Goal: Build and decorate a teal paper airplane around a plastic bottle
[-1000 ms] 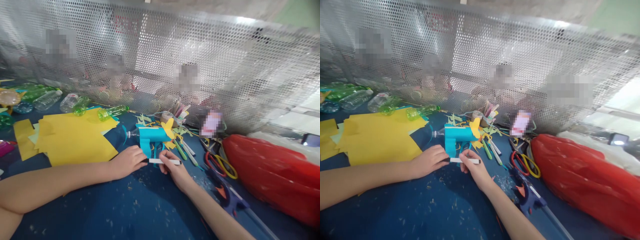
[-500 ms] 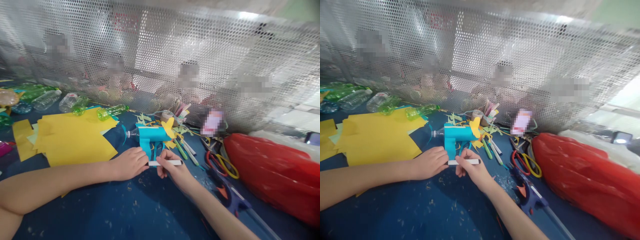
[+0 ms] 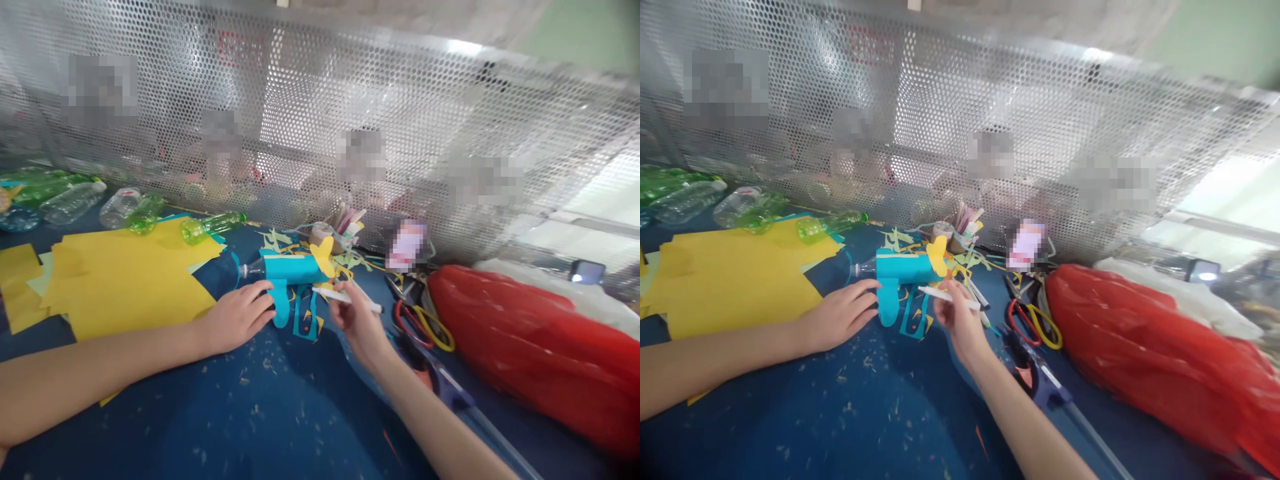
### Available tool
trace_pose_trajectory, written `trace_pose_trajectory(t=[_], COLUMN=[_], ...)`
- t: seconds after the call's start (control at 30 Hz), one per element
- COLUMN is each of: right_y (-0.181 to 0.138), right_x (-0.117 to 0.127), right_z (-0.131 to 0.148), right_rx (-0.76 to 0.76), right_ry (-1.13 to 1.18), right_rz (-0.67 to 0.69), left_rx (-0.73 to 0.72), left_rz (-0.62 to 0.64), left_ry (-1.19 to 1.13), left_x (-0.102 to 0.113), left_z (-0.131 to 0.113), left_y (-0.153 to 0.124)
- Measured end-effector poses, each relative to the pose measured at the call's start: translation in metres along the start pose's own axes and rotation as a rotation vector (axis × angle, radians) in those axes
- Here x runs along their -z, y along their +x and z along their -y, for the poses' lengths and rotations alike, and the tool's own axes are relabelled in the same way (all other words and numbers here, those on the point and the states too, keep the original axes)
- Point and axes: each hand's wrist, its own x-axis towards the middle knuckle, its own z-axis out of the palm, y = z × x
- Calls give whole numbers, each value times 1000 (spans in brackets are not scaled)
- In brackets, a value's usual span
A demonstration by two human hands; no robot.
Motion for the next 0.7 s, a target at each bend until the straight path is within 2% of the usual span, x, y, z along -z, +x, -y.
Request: trace_pose_trajectory(t=[0.37,0.57,0.7], right_y=[-2,-8,-4], right_x=[3,-6,-19], right_z=[-15,-14,-17], right_rx=[-93,20,9], right_ry=[-53,-372,-431], right_rz=[106,225,257], left_rx=[16,77,121], left_rz=[93,175,203], left_ry=[-269,-265,-284], left_x=[-3,0,3], left_z=[3,1,-3], left_y=[-1,-2,-1])
